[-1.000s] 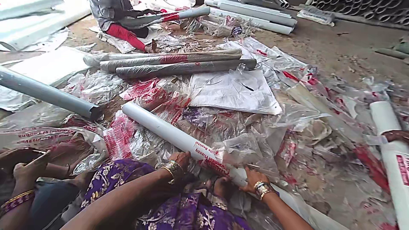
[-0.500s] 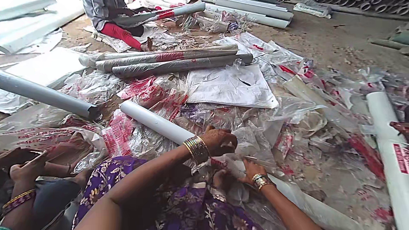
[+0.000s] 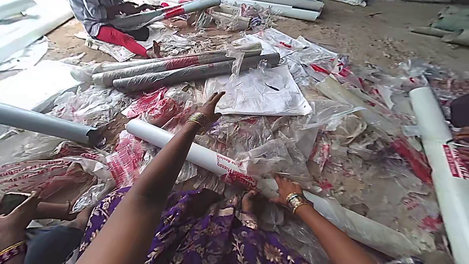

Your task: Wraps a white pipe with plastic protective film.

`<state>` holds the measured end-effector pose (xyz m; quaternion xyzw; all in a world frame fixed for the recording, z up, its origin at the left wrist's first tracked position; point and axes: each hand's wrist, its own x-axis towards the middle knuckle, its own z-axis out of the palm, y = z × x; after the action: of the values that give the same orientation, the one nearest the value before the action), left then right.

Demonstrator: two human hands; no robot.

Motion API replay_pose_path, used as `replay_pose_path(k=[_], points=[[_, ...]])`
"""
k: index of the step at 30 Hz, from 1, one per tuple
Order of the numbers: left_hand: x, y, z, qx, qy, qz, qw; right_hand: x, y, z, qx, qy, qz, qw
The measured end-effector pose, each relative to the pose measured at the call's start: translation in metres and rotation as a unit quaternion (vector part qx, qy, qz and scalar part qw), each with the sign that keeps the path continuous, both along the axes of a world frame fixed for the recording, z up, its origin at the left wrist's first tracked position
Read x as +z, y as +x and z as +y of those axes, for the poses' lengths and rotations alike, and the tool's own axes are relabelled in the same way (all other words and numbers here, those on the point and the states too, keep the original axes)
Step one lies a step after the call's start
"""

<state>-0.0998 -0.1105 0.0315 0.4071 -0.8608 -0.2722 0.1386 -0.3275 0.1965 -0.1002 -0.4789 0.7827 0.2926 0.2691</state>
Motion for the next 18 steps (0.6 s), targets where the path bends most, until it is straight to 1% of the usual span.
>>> replay_pose_path(k=[1,2,5,7,9,11,12,14,15,17,18], points=[[-0.017,0.006,0.000,0.000,-0.009,0.018,1.000,0.000,0.000,0.000,-0.003,0.001,-0.001,1.000],[-0.031,0.012,0.002,0.017,-0.021,0.035,0.999,0.000,0.000,0.001,-0.006,0.000,-0.004,1.000],[-0.053,0.027,0.008,0.084,-0.045,0.023,0.995,-0.003,-0.002,0.000,-0.007,-0.002,-0.004,1.000],[-0.054,0.034,0.009,0.114,-0.048,0.003,0.992,-0.004,-0.002,-0.001,-0.007,0.001,-0.002,1.000],[-0.046,0.038,0.010,0.159,-0.045,-0.019,0.986,-0.005,-0.002,-0.001,-0.009,0.004,0.002,1.000],[-0.040,0.042,0.008,0.214,-0.042,0.006,0.976,-0.005,-0.001,-0.001,-0.008,0.006,0.005,1.000],[-0.041,0.044,0.007,0.226,-0.048,0.025,0.973,-0.004,0.000,-0.001,-0.008,0.007,0.006,1.000],[-0.049,0.052,0.009,0.197,-0.040,0.021,0.979,-0.003,-0.001,-0.001,-0.009,0.012,0.006,1.000],[-0.056,0.058,0.016,0.161,-0.025,-0.007,0.987,-0.003,-0.001,-0.001,-0.010,0.012,0.005,1.000],[-0.077,0.067,0.037,0.065,0.032,-0.123,0.990,-0.002,-0.003,0.000,-0.012,0.011,0.000,1.000],[-0.089,0.071,0.048,0.018,0.071,-0.193,0.979,-0.001,-0.004,0.001,-0.015,0.011,-0.006,1.000]])
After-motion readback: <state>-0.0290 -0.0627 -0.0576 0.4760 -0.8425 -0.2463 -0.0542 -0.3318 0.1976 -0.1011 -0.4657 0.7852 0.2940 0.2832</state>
